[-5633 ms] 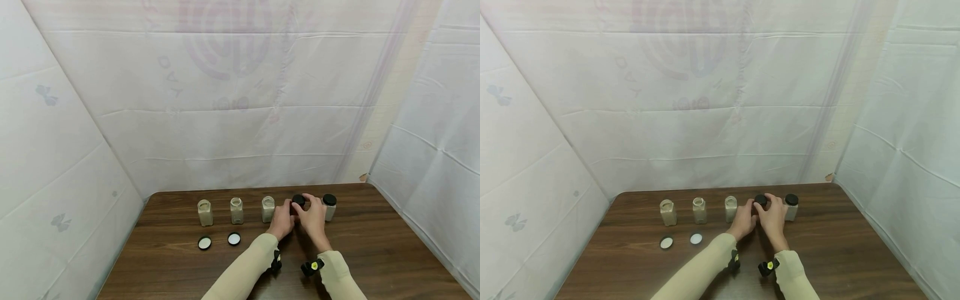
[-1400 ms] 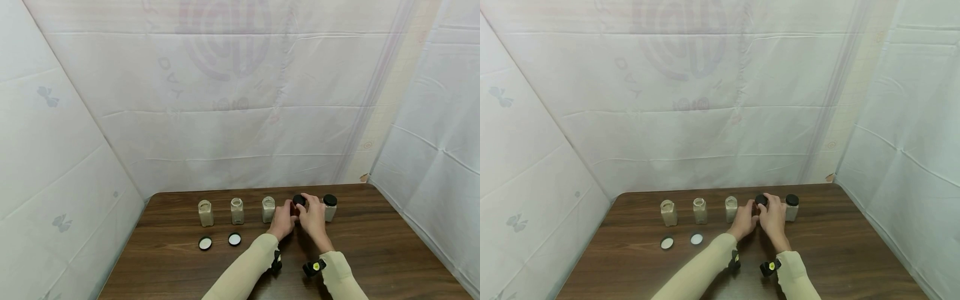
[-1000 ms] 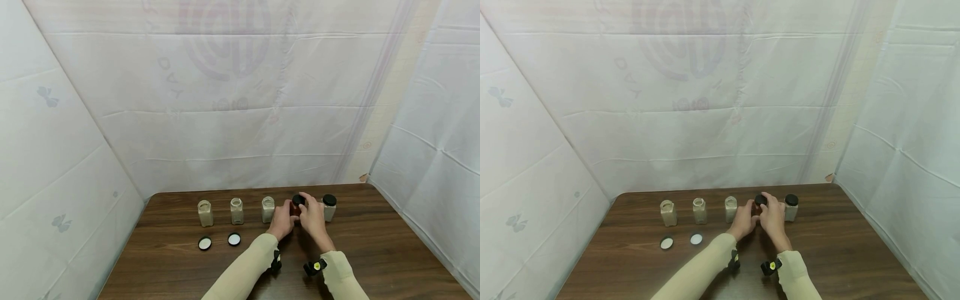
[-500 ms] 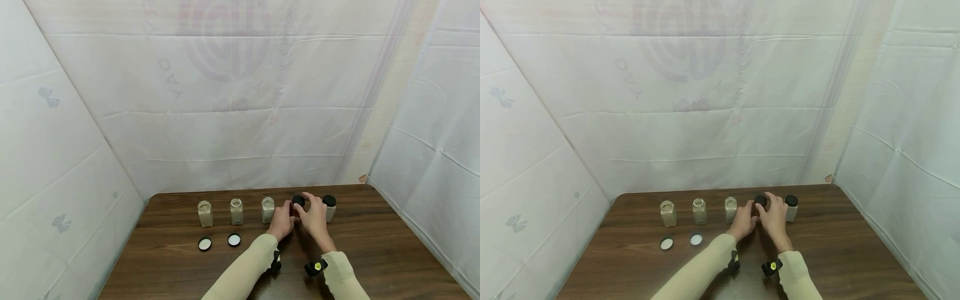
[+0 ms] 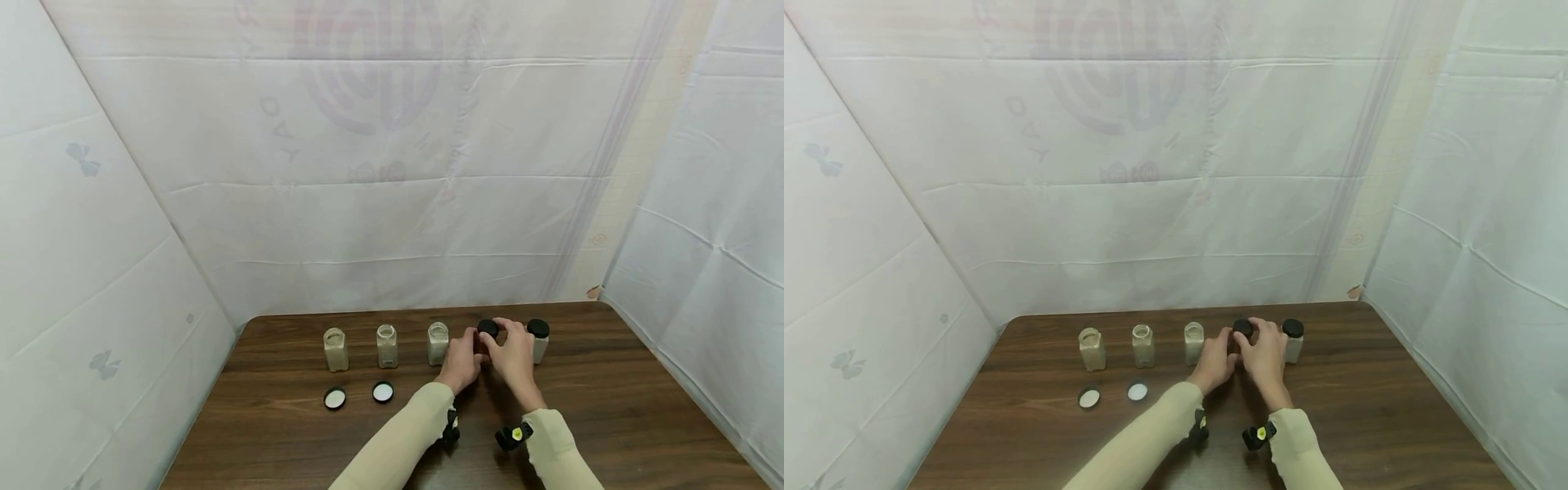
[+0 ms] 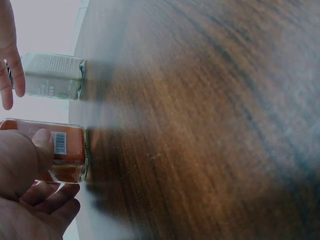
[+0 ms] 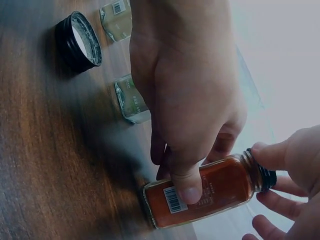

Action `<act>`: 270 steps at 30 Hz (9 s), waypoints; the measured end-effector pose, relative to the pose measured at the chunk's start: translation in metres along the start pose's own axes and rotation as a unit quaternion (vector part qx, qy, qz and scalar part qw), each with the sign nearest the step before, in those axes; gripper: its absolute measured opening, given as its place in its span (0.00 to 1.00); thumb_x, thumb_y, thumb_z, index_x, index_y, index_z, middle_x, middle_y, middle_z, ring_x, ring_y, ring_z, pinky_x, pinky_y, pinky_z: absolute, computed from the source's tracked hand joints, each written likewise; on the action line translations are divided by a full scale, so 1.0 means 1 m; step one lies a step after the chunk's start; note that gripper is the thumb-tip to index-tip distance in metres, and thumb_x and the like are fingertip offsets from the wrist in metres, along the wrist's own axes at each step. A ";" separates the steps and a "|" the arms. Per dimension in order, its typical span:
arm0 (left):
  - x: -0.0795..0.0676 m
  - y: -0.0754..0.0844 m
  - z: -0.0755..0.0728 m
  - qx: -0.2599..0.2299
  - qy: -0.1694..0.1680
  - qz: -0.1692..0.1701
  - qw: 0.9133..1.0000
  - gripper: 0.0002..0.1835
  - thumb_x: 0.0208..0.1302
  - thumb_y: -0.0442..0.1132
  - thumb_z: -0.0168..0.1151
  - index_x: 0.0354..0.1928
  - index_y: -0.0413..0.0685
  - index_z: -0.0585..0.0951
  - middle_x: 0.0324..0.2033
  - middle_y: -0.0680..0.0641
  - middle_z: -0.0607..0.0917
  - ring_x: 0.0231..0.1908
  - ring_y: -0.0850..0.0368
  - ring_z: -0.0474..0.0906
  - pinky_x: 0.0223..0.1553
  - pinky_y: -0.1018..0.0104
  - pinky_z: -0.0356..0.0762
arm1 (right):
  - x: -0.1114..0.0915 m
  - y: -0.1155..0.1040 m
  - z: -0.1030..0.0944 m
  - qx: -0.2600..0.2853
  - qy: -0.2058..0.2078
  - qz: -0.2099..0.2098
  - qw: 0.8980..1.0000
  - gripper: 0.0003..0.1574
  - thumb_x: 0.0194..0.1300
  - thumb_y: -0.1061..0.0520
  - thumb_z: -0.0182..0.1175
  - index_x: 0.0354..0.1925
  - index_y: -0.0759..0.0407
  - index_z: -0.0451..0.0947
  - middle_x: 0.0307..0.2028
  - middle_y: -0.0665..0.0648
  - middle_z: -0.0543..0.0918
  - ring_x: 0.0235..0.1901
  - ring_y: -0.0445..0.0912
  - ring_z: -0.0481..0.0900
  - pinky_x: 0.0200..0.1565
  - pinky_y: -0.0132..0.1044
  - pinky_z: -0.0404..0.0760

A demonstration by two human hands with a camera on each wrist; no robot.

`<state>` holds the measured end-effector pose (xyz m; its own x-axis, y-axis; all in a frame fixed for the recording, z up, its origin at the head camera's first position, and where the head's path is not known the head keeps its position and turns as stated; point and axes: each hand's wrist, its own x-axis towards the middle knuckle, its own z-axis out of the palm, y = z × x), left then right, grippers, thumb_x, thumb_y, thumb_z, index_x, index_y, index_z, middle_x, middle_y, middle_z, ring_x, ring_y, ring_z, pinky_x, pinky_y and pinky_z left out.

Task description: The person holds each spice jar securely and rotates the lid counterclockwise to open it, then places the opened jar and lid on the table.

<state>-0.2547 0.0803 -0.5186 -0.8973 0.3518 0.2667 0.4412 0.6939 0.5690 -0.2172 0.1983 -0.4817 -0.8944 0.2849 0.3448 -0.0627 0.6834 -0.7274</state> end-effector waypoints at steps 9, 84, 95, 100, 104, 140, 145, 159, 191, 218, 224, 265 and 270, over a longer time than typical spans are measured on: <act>0.001 -0.001 0.000 -0.009 0.001 -0.004 1.000 0.23 0.70 0.40 0.68 0.62 0.45 0.74 0.38 0.45 0.88 0.39 0.53 0.86 0.39 0.65 0.82 | 0.000 -0.002 -0.003 -0.012 -0.041 -0.001 0.999 0.27 0.74 0.61 0.60 0.69 0.62 0.74 0.67 0.69 0.72 0.57 0.68 0.66 0.56 0.64 0.68; 0.000 -0.001 -0.001 -0.010 -0.008 -0.003 1.000 0.20 0.71 0.36 0.65 0.62 0.44 0.75 0.34 0.44 0.86 0.32 0.55 0.83 0.34 0.68 0.78 | 0.000 -0.008 0.001 -0.006 -0.011 -0.001 1.000 0.26 0.72 0.60 0.63 0.66 0.65 0.76 0.63 0.72 0.75 0.58 0.69 0.66 0.59 0.64 0.68; 0.000 -0.002 0.001 -0.010 -0.005 -0.001 1.000 0.21 0.70 0.37 0.67 0.61 0.44 0.75 0.34 0.46 0.86 0.33 0.56 0.84 0.33 0.69 0.78 | 0.000 -0.007 -0.001 -0.009 -0.060 -0.009 0.998 0.30 0.76 0.65 0.54 0.73 0.61 0.67 0.67 0.73 0.72 0.64 0.72 0.63 0.63 0.67 0.64; -0.001 -0.003 0.001 -0.008 0.000 0.005 1.000 0.19 0.69 0.34 0.67 0.59 0.44 0.75 0.30 0.47 0.84 0.29 0.58 0.82 0.30 0.70 0.76 | -0.003 -0.008 -0.004 -0.006 -0.047 -0.019 0.999 0.32 0.74 0.62 0.61 0.72 0.64 0.67 0.67 0.74 0.72 0.64 0.72 0.64 0.63 0.68 0.63; -0.002 -0.002 0.000 -0.003 -0.004 0.004 1.000 0.20 0.70 0.31 0.64 0.62 0.44 0.74 0.34 0.45 0.86 0.33 0.55 0.84 0.34 0.68 0.80 | -0.001 -0.010 -0.005 -0.010 -0.017 -0.025 0.999 0.32 0.70 0.58 0.67 0.67 0.68 0.72 0.60 0.74 0.77 0.59 0.69 0.69 0.65 0.64 0.58; 0.000 -0.002 0.001 -0.010 -0.001 0.000 1.000 0.20 0.69 0.37 0.68 0.59 0.45 0.75 0.34 0.46 0.87 0.35 0.56 0.84 0.35 0.68 0.79 | -0.001 -0.009 -0.006 -0.018 -0.071 -0.007 0.997 0.29 0.74 0.66 0.56 0.71 0.64 0.70 0.69 0.73 0.68 0.61 0.72 0.62 0.59 0.68 0.65; 0.000 -0.003 0.002 -0.002 0.002 0.006 1.000 0.19 0.69 0.34 0.67 0.60 0.45 0.75 0.35 0.46 0.87 0.35 0.56 0.85 0.35 0.68 0.80 | -0.002 -0.009 -0.007 -0.026 -0.074 -0.014 0.997 0.32 0.74 0.62 0.60 0.72 0.64 0.68 0.68 0.74 0.68 0.61 0.73 0.62 0.58 0.70 0.65; -0.001 -0.003 0.002 0.009 -0.003 0.000 1.000 0.24 0.69 0.31 0.64 0.65 0.44 0.74 0.40 0.42 0.88 0.40 0.50 0.86 0.40 0.65 0.83 | 0.001 -0.010 -0.006 -0.047 -0.051 -0.005 0.998 0.33 0.73 0.54 0.64 0.70 0.66 0.71 0.64 0.74 0.73 0.57 0.71 0.67 0.56 0.67 0.69; -0.001 -0.003 0.002 -0.015 0.007 0.001 1.000 0.20 0.66 0.40 0.72 0.56 0.48 0.76 0.31 0.49 0.86 0.34 0.57 0.83 0.34 0.69 0.78 | 0.009 -0.013 -0.012 -0.081 -0.081 -0.015 0.993 0.26 0.73 0.59 0.62 0.67 0.61 0.76 0.61 0.73 0.75 0.55 0.72 0.69 0.52 0.67 0.70; -0.001 -0.003 -0.001 -0.019 -0.005 0.000 1.000 0.18 0.67 0.38 0.71 0.55 0.47 0.75 0.31 0.48 0.86 0.34 0.56 0.84 0.32 0.70 0.75 | 0.012 -0.016 -0.027 -0.094 -0.108 -0.059 0.988 0.25 0.76 0.56 0.60 0.68 0.55 0.75 0.58 0.74 0.75 0.54 0.72 0.71 0.48 0.65 0.71; -0.002 -0.001 -0.002 -0.016 -0.008 -0.004 1.000 0.19 0.67 0.36 0.70 0.56 0.47 0.75 0.32 0.48 0.87 0.34 0.56 0.84 0.31 0.70 0.74 | 0.011 -0.014 -0.031 -0.101 -0.099 -0.056 0.988 0.25 0.75 0.52 0.62 0.65 0.57 0.72 0.47 0.68 0.79 0.46 0.66 0.76 0.43 0.60 0.71; -0.002 0.002 0.001 -0.017 -0.007 -0.030 0.999 0.24 0.67 0.40 0.72 0.61 0.48 0.75 0.40 0.46 0.89 0.42 0.55 0.86 0.41 0.63 0.83 | -0.011 0.008 -0.067 -0.116 -0.082 -0.075 0.987 0.32 0.65 0.55 0.71 0.64 0.64 0.77 0.56 0.72 0.81 0.44 0.62 0.80 0.45 0.66 0.71; -0.001 0.002 0.000 -0.011 -0.007 -0.029 1.000 0.24 0.67 0.41 0.71 0.61 0.48 0.74 0.40 0.45 0.88 0.42 0.54 0.86 0.41 0.62 0.83 | -0.012 0.010 -0.070 -0.116 -0.080 -0.076 0.987 0.31 0.64 0.57 0.72 0.63 0.64 0.78 0.56 0.73 0.80 0.45 0.65 0.79 0.44 0.65 0.70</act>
<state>-0.2525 0.0815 -0.5181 -0.9208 0.3209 0.2216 0.3882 0.6996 0.5998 -0.1766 0.2484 -0.4514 -0.9422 0.0689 0.3279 -0.1161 0.8508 -0.5125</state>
